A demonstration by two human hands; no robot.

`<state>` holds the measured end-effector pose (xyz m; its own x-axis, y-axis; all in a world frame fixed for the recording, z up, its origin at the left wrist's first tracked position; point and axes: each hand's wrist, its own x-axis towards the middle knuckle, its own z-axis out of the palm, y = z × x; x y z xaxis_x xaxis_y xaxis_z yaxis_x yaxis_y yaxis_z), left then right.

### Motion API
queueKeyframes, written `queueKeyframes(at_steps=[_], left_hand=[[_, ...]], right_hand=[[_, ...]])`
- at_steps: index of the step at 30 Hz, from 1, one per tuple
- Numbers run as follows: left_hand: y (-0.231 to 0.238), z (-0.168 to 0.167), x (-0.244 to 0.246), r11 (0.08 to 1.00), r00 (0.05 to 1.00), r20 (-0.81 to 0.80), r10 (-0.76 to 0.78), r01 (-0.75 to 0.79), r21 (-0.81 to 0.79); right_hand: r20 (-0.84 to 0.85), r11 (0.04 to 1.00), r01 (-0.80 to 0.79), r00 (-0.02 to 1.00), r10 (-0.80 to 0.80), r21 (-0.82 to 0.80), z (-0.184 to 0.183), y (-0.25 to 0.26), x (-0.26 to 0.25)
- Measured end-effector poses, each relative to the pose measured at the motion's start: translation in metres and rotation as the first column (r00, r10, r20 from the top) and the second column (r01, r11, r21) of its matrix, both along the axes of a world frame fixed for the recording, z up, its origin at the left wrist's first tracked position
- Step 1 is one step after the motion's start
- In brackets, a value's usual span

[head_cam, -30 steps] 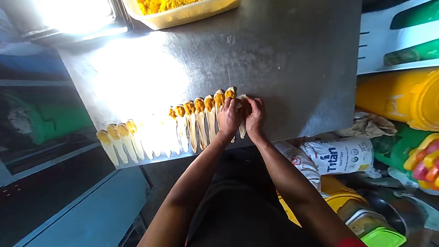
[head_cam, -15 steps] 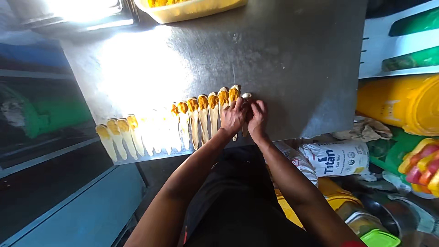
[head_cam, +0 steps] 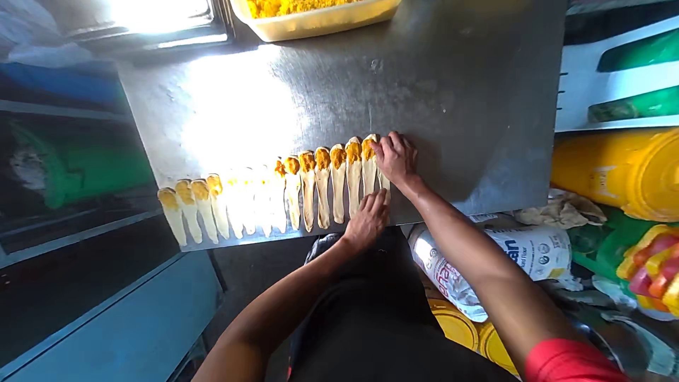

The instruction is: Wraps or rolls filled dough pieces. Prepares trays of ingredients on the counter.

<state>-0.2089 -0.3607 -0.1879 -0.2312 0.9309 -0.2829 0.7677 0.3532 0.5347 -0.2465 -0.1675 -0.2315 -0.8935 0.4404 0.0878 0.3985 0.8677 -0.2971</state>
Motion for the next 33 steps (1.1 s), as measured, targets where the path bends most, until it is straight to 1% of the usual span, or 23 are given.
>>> queueKeyframes(at_steps=[2, 5, 7, 9, 10, 12, 13, 15, 17, 19, 20, 22, 24, 26, 28, 31, 33], left_hand=[[-0.003, -0.007, 0.02, 0.995, 0.993, -0.068, -0.093, 0.09, -0.044], [-0.011, -0.023, 0.043, 0.993, 0.983, -0.148, -0.106, 0.099, -0.057], [-0.017, -0.032, 0.052, 0.995, 0.978, -0.187, -0.094, 0.086, -0.051], [-0.02, -0.036, 0.058, 0.995, 0.969, -0.23, -0.094, 0.082, -0.061], [-0.022, -0.037, 0.059, 0.995, 0.965, -0.245, -0.091, 0.08, -0.056], [-0.023, -0.036, 0.06, 0.996, 0.962, -0.259, -0.088, 0.081, -0.037], [-0.024, -0.034, 0.06, 0.995, 0.963, -0.251, -0.097, 0.091, -0.037], [-0.029, -0.032, 0.058, 0.992, 0.966, -0.223, -0.128, 0.125, -0.03], [-0.034, -0.037, 0.057, 0.985, 0.963, -0.208, -0.169, 0.169, -0.019], [-0.04, -0.046, 0.062, 0.984, 0.964, -0.208, -0.167, 0.175, 0.022], [-0.042, -0.049, 0.063, 0.985, 0.964, -0.217, -0.154, 0.166, 0.039], [-0.043, -0.048, 0.065, 0.987, 0.965, -0.218, -0.146, 0.158, 0.036], [-0.04, -0.039, 0.065, 0.986, 0.968, -0.19, -0.165, 0.168, 0.002], [-0.04, -0.034, 0.065, 0.984, 0.964, -0.201, -0.175, 0.179, 0.002], [-0.043, -0.037, 0.071, 0.985, 0.96, -0.226, -0.167, 0.173, 0.008], [-0.042, -0.043, 0.072, 0.988, 0.955, -0.254, -0.151, 0.155, -0.005], [-0.04, -0.045, 0.073, 0.986, 0.949, -0.267, -0.166, 0.164, -0.029]], right_hand=[[-0.008, 0.995, -0.088, 0.996, 0.088, 0.04, -0.004, 0.008, -0.014], [-0.07, 0.983, -0.158, 0.984, 0.165, 0.092, 0.006, 0.027, -0.032], [-0.116, 0.977, -0.149, 0.979, 0.168, 0.151, 0.006, 0.037, -0.044], [-0.14, 0.968, -0.135, 0.976, 0.167, 0.21, -0.006, 0.044, -0.051], [-0.123, 0.966, -0.128, 0.98, 0.158, 0.224, -0.011, 0.043, -0.051], [-0.016, 0.981, -0.089, 0.996, 0.093, 0.173, -0.012, 0.034, -0.043], [0.062, 0.99, -0.061, 0.997, 0.053, 0.127, -0.01, 0.025, -0.034], [0.154, 0.999, -0.028, 0.988, 0.021, 0.045, -0.004, -0.001, -0.001], [0.203, 0.999, -0.048, 0.978, 0.049, -0.009, 0.007, -0.035, 0.047], [0.178, 0.995, -0.097, 0.979, 0.101, -0.031, 0.014, -0.064, 0.097], [0.121, 0.993, -0.109, 0.986, 0.113, -0.039, 0.015, -0.071, 0.111], [0.008, 0.996, -0.084, 0.996, 0.084, -0.04, 0.018, -0.072, 0.117], [-0.015, 1.0, -0.003, 1.0, 0.003, -0.027, 0.018, -0.062, 0.1], [-0.044, 0.999, 0.023, 0.999, -0.022, 0.024, 0.004, -0.048, 0.07], [-0.056, 0.997, -0.039, 0.997, 0.043, 0.069, -0.006, -0.034, 0.044], [-0.095, 0.987, -0.136, 0.985, 0.144, 0.083, 0.004, -0.007, 0.007], [-0.131, 0.981, -0.147, 0.978, 0.164, 0.127, 0.009, 0.008, -0.01]])
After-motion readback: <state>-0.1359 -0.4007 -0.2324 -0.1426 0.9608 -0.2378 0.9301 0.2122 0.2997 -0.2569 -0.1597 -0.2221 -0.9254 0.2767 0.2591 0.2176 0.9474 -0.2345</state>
